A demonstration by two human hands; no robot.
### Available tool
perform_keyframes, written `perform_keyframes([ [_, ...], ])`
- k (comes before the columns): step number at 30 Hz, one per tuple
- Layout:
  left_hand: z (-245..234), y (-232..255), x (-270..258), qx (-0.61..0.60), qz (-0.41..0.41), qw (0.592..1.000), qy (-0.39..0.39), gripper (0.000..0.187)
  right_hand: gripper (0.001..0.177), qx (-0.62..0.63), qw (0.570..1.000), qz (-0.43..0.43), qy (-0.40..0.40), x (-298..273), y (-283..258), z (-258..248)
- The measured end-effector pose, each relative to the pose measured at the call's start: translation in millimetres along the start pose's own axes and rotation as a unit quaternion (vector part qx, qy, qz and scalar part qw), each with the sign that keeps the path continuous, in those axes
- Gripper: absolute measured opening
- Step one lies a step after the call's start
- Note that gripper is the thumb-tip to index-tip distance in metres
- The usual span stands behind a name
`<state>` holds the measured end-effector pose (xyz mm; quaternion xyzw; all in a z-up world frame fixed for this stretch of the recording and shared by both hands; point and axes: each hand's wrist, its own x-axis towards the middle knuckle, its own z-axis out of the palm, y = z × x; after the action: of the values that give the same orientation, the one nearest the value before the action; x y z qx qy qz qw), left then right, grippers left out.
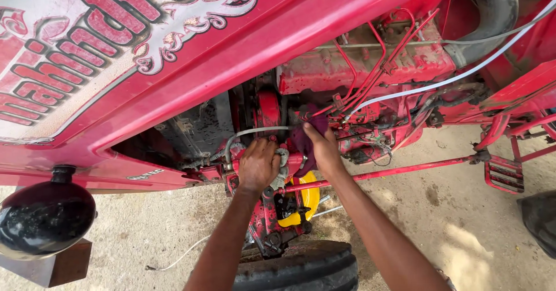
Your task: Repairing or maintaining a tractor engine, specifically focusing on the fuel or oil filter assembly.
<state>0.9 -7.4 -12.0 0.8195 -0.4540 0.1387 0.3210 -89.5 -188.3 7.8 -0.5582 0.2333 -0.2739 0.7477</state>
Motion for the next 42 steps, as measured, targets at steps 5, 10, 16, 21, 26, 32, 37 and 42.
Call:
perform_keyframes([
  [5, -13.1, 7.0, 2.9, -0.009, 0.014, 0.999, 0.030, 0.020, 0.030, 0.054, 0.998, -0.026, -0.036, 10.7, -5.4, 15.5],
  [10, -13.4, 7.7, 3.1, -0.025, 0.028, 0.998, 0.053, 0.021, 0.030, 0.075, 0.997, -0.023, -0.026, -31.4, 4.9, 0.6],
  [16, -5.3, 1.7, 4.1, -0.010, 0.020, 1.000, 0.017, 0.019, 0.051, -0.269, 0.939, -0.192, -0.096, -50.8, -28.0, -5.8],
  [21, -16.4, 10.1, 3.4, -0.012, 0.016, 0.999, 0.038, 0.021, 0.088, -0.750, 0.625, -0.195, -0.096, -23.8, -81.2, 31.3],
  [26, -9.5, 6.3, 0.7, -0.014, 0.012, 1.000, 0.022, 0.021, 0.092, -0.793, 0.535, -0.259, -0.134, -27.8, -73.1, 3.8],
  [32, -9.5, 1.2, 1.5, -0.016, 0.025, 0.999, 0.032, 0.018, 0.071, -0.651, 0.737, -0.128, -0.127, -31.7, -65.7, -62.4],
  [37, -6.1, 3.0, 2.4, -0.008, 0.017, 0.999, 0.025, 0.020, 0.031, -0.053, 0.997, -0.046, 0.024, -35.8, -60.5, -56.4],
  [42, -10.9, 4.8, 2.7, -0.003, 0.011, 1.000, 0.024, 0.021, 0.021, 0.175, 0.979, -0.068, 0.080, -21.5, -24.9, -7.2],
])
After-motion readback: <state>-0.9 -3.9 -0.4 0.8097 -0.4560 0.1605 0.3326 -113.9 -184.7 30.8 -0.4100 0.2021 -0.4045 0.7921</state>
